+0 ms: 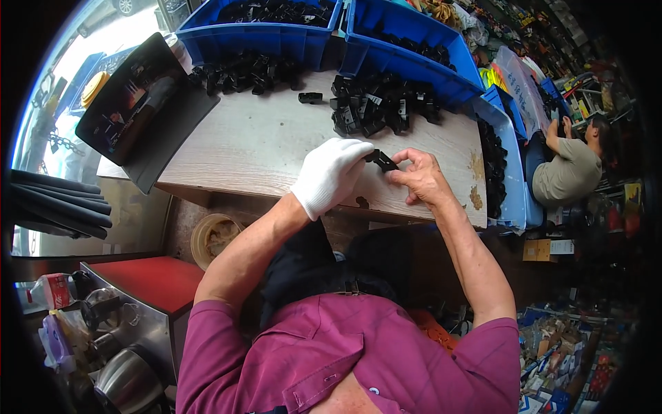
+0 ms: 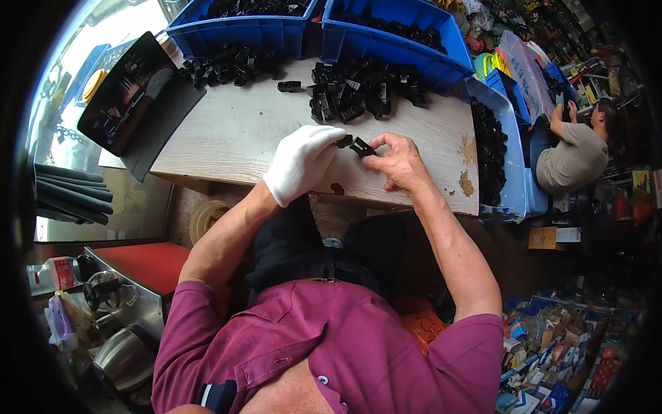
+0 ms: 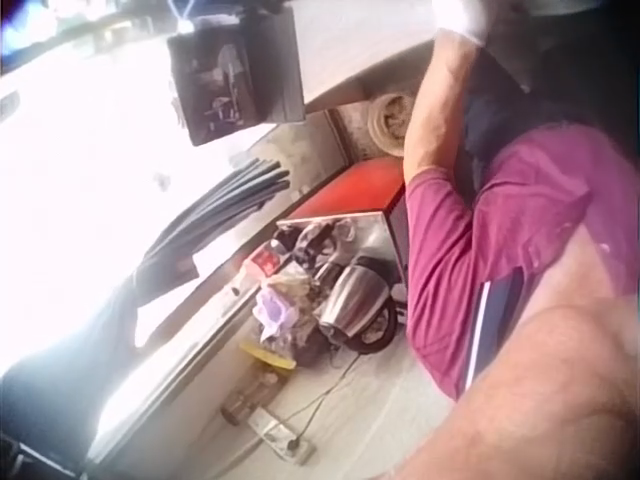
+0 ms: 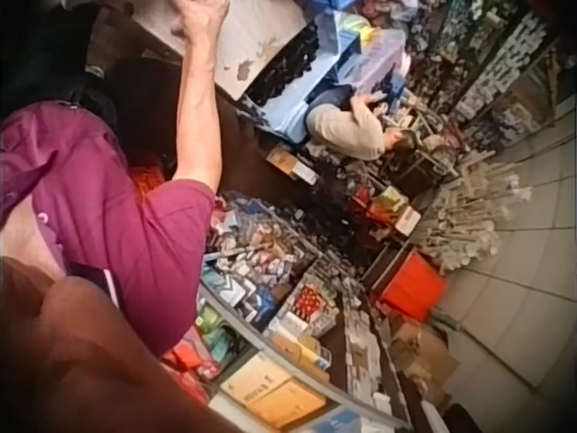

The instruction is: The recorder picks up and inspects small black plastic buckles or components at a workbench.

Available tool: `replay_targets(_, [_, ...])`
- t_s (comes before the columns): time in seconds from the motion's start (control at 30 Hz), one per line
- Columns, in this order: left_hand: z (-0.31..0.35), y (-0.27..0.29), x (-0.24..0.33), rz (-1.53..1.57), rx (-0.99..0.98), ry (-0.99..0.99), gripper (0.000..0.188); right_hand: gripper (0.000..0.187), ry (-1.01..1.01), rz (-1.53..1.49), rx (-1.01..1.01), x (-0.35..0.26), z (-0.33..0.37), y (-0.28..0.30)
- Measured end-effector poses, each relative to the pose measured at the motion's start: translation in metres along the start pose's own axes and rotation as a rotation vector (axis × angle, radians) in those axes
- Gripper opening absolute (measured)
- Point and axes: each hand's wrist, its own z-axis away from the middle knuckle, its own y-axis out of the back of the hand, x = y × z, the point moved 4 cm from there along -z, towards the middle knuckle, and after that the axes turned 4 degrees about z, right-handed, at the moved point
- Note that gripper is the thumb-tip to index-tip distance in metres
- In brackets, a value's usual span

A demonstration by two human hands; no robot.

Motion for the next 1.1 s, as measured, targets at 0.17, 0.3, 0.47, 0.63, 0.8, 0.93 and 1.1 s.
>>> replay_targets(0.17, [-0.016,-0.03,-0.004,-0.113,-0.144,-0.138,0.025,0.023,0.031,-0.01,0.04,0.003,0.001,-0.006])
replay_targets(0.3, [-0.024,-0.035,-0.004,-0.118,-0.237,-0.199,0.03,0.026,0.068,-0.007,0.07,0.005,0.001,-0.004])
replay_targets(0.47, [-0.023,-0.041,-0.007,-0.12,-0.244,-0.201,0.03,0.028,0.078,-0.001,0.083,-0.001,0.003,-0.007])
replay_targets(0.63, [-0.022,-0.045,-0.01,-0.099,-0.267,-0.289,0.031,0.028,0.084,-0.004,0.068,0.003,0.002,-0.005])
replay_targets(0.8, [-0.019,-0.04,-0.002,-0.146,-0.285,-0.29,0.034,0.03,0.073,-0.011,0.07,0.006,0.003,-0.003])
replay_targets(0.93, [-0.012,-0.037,0.001,-0.214,-0.291,-0.284,0.037,0.034,0.086,0.002,0.048,0.004,0.002,-0.005])
replay_targets(1.1, [-0.009,-0.039,0.006,-0.26,-0.293,-0.263,0.036,0.035,0.107,0.014,0.059,0.004,0.004,-0.004])
